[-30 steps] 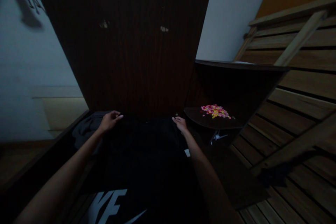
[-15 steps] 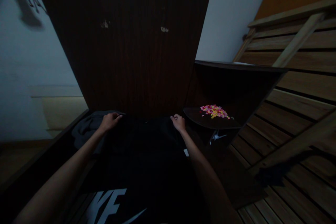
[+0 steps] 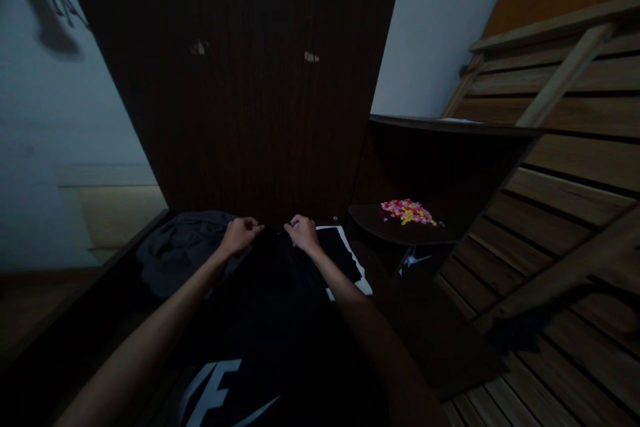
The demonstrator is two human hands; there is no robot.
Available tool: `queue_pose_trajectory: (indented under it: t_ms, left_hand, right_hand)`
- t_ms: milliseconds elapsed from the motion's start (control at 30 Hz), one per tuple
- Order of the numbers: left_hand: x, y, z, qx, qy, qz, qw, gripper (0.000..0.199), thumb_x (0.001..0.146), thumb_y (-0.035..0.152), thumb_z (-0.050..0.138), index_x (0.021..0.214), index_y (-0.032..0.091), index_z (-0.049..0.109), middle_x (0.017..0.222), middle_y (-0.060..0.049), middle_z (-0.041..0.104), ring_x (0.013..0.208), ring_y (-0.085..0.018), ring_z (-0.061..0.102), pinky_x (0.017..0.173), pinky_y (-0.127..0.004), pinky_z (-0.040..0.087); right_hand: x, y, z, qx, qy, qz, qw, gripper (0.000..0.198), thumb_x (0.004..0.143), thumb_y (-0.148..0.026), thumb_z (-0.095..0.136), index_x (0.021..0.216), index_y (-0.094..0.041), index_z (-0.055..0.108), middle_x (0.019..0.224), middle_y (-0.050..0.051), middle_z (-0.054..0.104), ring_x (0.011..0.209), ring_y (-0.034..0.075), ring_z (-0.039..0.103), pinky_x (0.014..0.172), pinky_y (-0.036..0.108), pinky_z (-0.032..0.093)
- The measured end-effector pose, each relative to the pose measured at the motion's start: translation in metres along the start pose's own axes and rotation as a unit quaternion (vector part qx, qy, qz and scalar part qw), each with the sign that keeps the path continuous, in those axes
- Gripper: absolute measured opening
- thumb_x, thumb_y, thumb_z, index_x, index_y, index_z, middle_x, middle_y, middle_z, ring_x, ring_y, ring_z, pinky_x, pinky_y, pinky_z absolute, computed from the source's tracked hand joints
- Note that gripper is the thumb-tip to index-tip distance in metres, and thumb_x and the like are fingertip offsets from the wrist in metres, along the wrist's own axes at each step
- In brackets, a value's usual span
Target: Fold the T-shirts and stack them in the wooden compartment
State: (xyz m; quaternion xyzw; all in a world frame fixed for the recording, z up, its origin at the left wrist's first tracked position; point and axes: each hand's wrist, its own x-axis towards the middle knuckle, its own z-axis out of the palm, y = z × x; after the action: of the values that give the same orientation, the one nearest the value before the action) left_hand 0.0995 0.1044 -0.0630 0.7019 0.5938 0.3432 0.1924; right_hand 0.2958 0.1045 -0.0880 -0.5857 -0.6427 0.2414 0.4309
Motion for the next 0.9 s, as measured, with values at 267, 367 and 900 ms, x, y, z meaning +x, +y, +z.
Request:
queue_pose_trajectory:
  t_ms: [267,367,900]
  left_hand:
    - [-0.013,0.001,0.034,-0.081,-0.009,0.005,0.997,0.023,0.074,0.036,0.061,0.07,0.015,0.069,0.063,-0.002,0.067,0.06,-0.015,0.059,0.057,-0.023,0.038]
    - [-0.013,-0.004,0.036,-0.105,-0.006,-0.005,0.994,0.026,0.073,0.039,0.061,0.074,0.015,0.071,0.065,-0.002,0.068,0.058,-0.015,0.059,0.056,-0.023,0.04]
    - [-0.031,0.007,0.03,-0.119,-0.046,-0.017,0.992,0.03,0.074,0.021,0.059,0.099,0.017,0.075,0.087,-0.006,0.077,0.076,-0.018,0.069,0.07,-0.025,0.051]
  right_hand:
    - [-0.009,-0.003,0.027,0.171,-0.061,0.043,0.982,0.016,0.079,-0.028,0.065,0.071,-0.018,0.055,0.051,-0.006,0.058,0.039,0.01,0.057,0.041,0.02,0.048]
    - [-0.009,-0.001,0.025,0.251,-0.089,0.077,0.961,0.02,0.076,-0.032,0.07,0.072,-0.016,0.058,0.051,-0.006,0.058,0.042,0.009,0.058,0.044,0.021,0.054]
    - [-0.01,0.0,0.024,0.272,-0.087,0.087,0.954,0.013,0.072,-0.024,0.071,0.069,-0.014,0.064,0.05,-0.003,0.058,0.045,0.01,0.06,0.045,0.021,0.056]
